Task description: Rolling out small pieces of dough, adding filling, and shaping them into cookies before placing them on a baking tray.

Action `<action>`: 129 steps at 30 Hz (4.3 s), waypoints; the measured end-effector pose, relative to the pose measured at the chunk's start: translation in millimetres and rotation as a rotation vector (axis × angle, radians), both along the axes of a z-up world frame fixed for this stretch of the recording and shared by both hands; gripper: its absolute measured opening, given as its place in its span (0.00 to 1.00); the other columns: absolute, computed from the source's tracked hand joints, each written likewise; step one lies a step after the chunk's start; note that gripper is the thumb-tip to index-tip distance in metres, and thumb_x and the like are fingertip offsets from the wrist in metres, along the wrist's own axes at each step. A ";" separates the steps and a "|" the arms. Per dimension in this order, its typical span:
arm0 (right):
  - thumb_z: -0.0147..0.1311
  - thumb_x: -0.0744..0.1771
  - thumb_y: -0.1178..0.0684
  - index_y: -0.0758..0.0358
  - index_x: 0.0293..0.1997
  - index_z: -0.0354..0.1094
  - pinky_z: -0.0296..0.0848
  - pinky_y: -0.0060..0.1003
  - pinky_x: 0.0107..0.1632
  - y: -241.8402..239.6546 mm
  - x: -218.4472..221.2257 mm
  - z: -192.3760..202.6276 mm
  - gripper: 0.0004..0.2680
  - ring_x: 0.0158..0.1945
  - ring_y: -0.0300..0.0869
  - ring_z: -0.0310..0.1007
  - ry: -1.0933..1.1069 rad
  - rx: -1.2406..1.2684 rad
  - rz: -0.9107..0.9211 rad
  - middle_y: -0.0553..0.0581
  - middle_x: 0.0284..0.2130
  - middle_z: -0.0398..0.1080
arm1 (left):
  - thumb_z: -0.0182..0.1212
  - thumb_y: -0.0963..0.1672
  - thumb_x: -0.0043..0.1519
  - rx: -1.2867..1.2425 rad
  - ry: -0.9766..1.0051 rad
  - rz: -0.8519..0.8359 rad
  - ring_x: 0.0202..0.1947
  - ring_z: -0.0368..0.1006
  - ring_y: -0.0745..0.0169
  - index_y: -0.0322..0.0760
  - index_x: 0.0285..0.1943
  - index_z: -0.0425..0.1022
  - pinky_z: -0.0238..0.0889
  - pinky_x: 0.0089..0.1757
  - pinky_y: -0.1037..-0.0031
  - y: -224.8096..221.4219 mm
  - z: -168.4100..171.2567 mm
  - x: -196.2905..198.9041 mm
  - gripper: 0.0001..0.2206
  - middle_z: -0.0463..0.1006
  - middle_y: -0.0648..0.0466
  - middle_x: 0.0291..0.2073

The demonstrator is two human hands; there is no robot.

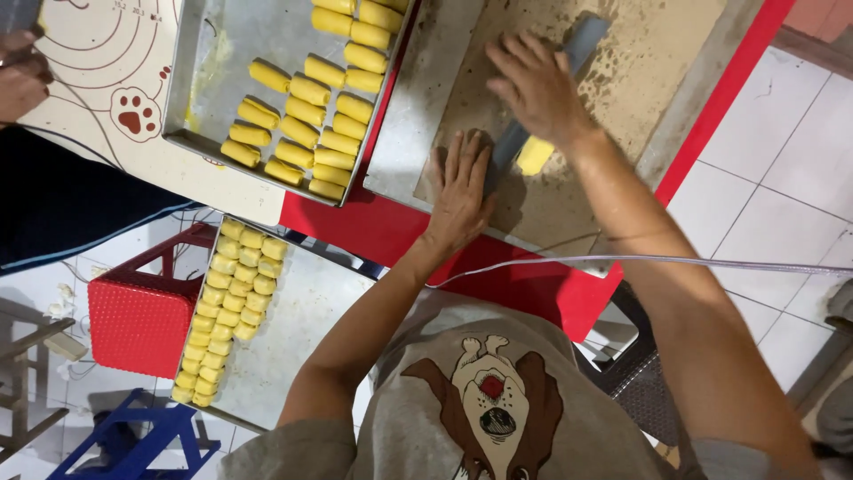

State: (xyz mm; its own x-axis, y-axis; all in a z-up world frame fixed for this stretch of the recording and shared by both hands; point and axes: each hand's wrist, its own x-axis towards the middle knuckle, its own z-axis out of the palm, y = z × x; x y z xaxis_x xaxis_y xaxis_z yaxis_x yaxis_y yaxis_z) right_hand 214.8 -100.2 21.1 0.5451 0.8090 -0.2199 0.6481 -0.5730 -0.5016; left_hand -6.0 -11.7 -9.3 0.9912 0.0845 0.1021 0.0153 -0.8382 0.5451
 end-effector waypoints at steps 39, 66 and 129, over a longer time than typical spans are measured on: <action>0.39 0.79 0.51 0.39 0.82 0.43 0.54 0.74 0.76 -157.6 -22.1 4.0 0.18 0.82 0.57 0.31 -0.233 0.423 0.014 0.46 0.81 0.31 | 0.59 0.37 0.66 0.248 -0.172 -0.314 0.80 0.36 0.34 0.29 0.63 0.73 0.54 0.68 0.38 -112.6 10.5 -9.1 0.16 0.39 0.34 0.79; 0.38 0.77 0.54 0.75 0.72 0.68 0.31 0.75 0.70 -53.8 -38.1 -5.8 0.17 0.76 0.72 0.34 -0.329 0.333 0.084 0.78 0.71 0.61 | 0.52 0.61 0.80 0.593 0.278 -0.199 0.81 0.30 0.45 0.39 0.84 0.32 0.28 0.70 0.38 -42.6 12.1 -17.9 0.39 0.38 0.49 0.83; 0.33 0.76 0.39 0.48 0.79 0.57 0.40 0.64 0.80 -152.5 -2.8 -9.1 0.20 0.82 0.59 0.26 -0.045 0.264 -0.034 0.58 0.79 0.32 | 0.41 0.45 0.69 0.575 0.170 -0.356 0.79 0.32 0.37 0.26 0.82 0.41 0.31 0.72 0.46 -115.2 40.8 19.1 0.32 0.40 0.37 0.80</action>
